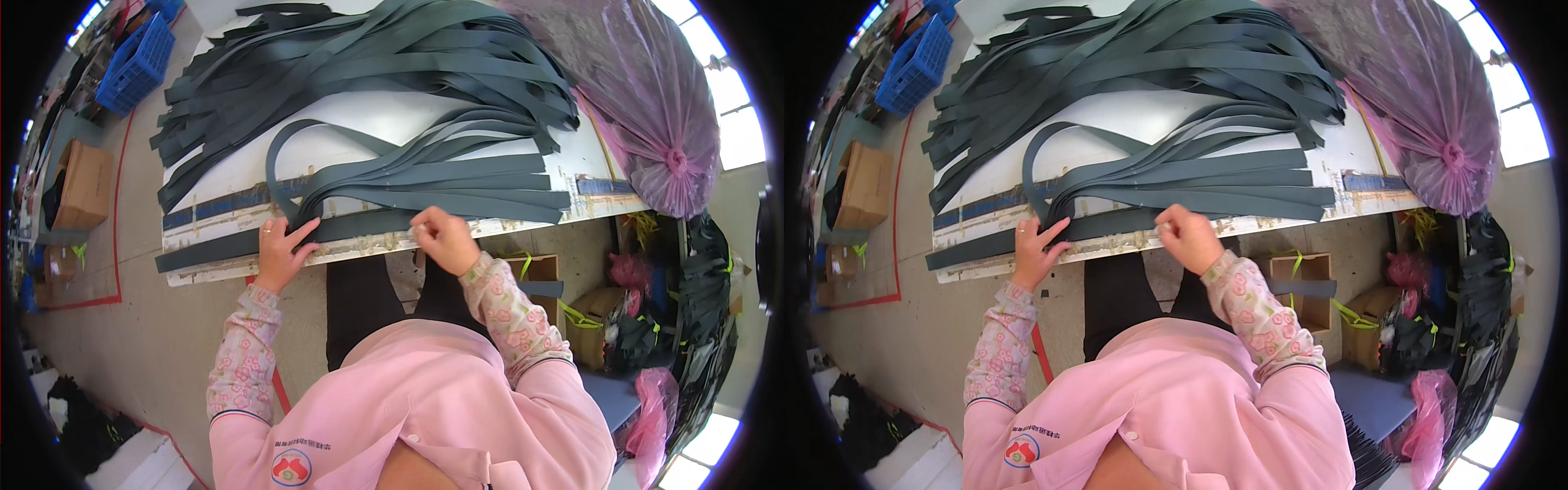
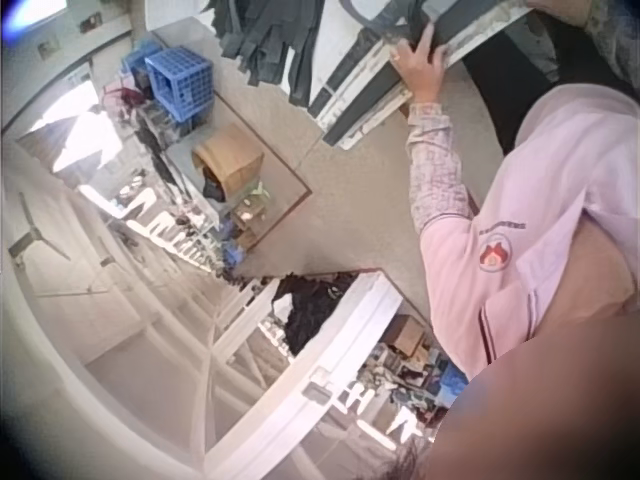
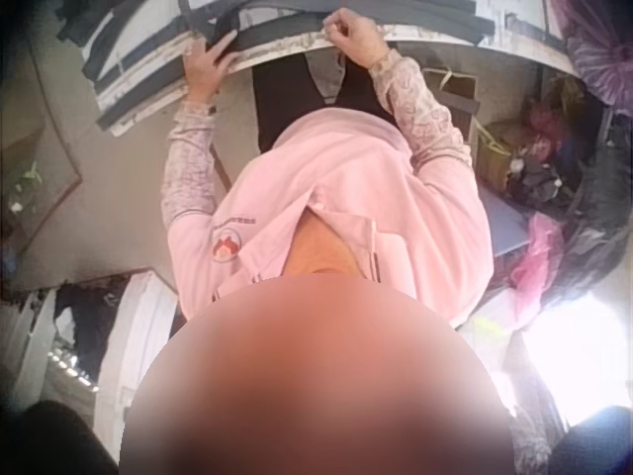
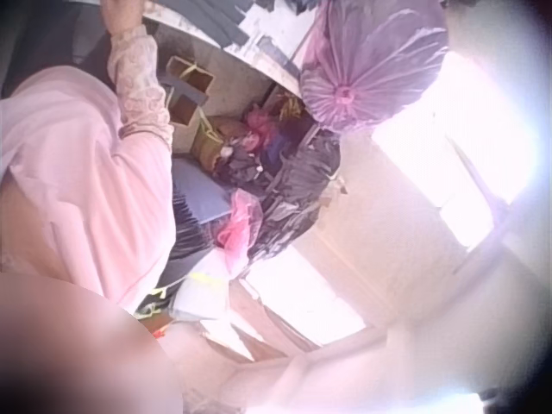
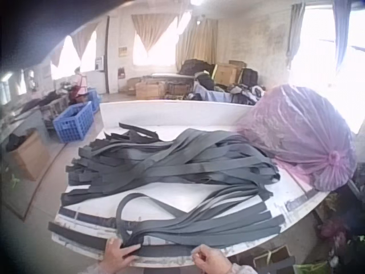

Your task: The recorder is counting, aligning, and bundling black rubber or plastic strips on a workbench in a manufacturing setting.

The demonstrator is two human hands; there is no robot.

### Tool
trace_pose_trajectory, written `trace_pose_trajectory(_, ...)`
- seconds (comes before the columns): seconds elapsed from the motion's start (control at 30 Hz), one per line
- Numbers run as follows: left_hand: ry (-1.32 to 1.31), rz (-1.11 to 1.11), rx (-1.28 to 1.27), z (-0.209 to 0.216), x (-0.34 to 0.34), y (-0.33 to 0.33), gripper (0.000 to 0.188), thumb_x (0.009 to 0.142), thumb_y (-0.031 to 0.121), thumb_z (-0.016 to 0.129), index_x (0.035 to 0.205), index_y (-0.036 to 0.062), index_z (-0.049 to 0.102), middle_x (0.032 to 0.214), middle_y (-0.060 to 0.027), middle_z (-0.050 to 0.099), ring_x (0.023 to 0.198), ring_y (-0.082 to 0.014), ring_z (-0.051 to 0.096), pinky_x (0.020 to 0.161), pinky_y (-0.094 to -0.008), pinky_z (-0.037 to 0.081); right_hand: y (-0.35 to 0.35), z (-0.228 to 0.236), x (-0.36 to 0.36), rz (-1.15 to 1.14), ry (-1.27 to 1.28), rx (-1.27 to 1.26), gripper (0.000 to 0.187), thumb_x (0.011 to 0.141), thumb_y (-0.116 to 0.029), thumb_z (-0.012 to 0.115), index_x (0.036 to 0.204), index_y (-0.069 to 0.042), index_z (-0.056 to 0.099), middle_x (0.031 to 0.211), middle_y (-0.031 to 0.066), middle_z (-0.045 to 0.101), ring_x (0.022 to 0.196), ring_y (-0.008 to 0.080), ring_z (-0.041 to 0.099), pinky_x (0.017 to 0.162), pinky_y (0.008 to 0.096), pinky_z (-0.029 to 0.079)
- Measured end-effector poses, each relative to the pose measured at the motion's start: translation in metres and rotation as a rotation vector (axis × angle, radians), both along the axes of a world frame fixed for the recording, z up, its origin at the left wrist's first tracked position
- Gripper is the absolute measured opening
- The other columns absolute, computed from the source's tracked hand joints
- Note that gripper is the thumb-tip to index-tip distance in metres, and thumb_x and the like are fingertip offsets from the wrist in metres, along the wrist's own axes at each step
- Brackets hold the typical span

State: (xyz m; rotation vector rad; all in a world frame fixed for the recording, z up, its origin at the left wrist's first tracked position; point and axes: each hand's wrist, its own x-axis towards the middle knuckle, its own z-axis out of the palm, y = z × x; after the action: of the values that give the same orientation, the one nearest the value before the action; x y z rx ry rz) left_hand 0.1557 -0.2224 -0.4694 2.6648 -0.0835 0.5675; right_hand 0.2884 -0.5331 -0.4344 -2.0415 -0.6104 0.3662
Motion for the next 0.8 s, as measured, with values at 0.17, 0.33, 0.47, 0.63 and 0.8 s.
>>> trace_pose_trajectory(0.17,-0.007,0.007,0.034,-0.007,-0.007,0.004,0.044,0.077,0.023,0.079,0.121,0.0233,0.073,0.086,-0.0089,0.045,0.080,-0.0288,0.043,0.075,-0.0395,0.038,0.053,-0.024,-0.036,0.350,0.133,0.028,0.024,0.085,-0.011,0.061,0.107,-0.004,0.064,0.065,0.0098,0.062,0.060,0.0228,0.062,0.061,0.0358,0.050)
trace_pose_trajectory(0.33,-0.020,-0.010,0.009,-0.008,-0.006,0.003,0.038,0.084,0.012,0.071,0.121,0.0207,0.073,0.084,-0.0078,0.044,0.079,-0.0269,0.042,0.073,-0.0374,0.036,0.096,-0.019,-0.031,0.517,0.298,-0.056,0.049,0.082,-0.009,0.060,0.130,-0.003,0.056,0.073,0.0129,0.068,0.068,0.0235,0.068,0.065,0.0378,0.052)
trace_pose_trajectory(0.47,-0.035,-0.002,-0.035,-0.009,-0.003,0.003,0.037,0.085,0.011,0.069,0.121,0.0219,0.073,0.083,-0.0077,0.044,0.078,-0.0270,0.042,0.073,-0.0379,0.036,0.123,-0.011,-0.013,0.308,-0.227,-0.139,0.049,0.081,-0.012,0.061,0.129,-0.004,0.055,0.081,0.0189,0.070,0.077,0.0375,0.068,0.071,0.0477,0.054)
trace_pose_trajectory(0.63,-0.032,0.017,0.076,-0.007,-0.006,0.007,0.042,0.081,0.012,0.068,0.120,0.0270,0.073,0.083,-0.0093,0.044,0.079,-0.0301,0.046,0.071,-0.0413,0.037,0.142,-0.034,-0.024,0.167,-0.182,0.019,0.034,0.086,-0.013,0.060,0.119,-0.007,0.059,0.081,0.0206,0.068,0.076,0.0399,0.067,0.070,0.0492,0.054)
trace_pose_trajectory(0.8,-0.063,0.026,0.030,-0.010,0.004,0.002,0.039,0.085,0.018,0.068,0.122,0.0272,0.071,0.082,-0.0081,0.046,0.077,-0.0285,0.047,0.069,-0.0409,0.039,0.136,-0.043,-0.033,0.164,-0.135,0.045,0.017,0.086,-0.013,0.067,0.100,-0.006,0.063,0.067,0.0136,0.063,0.064,0.0331,0.064,0.062,0.0432,0.051)
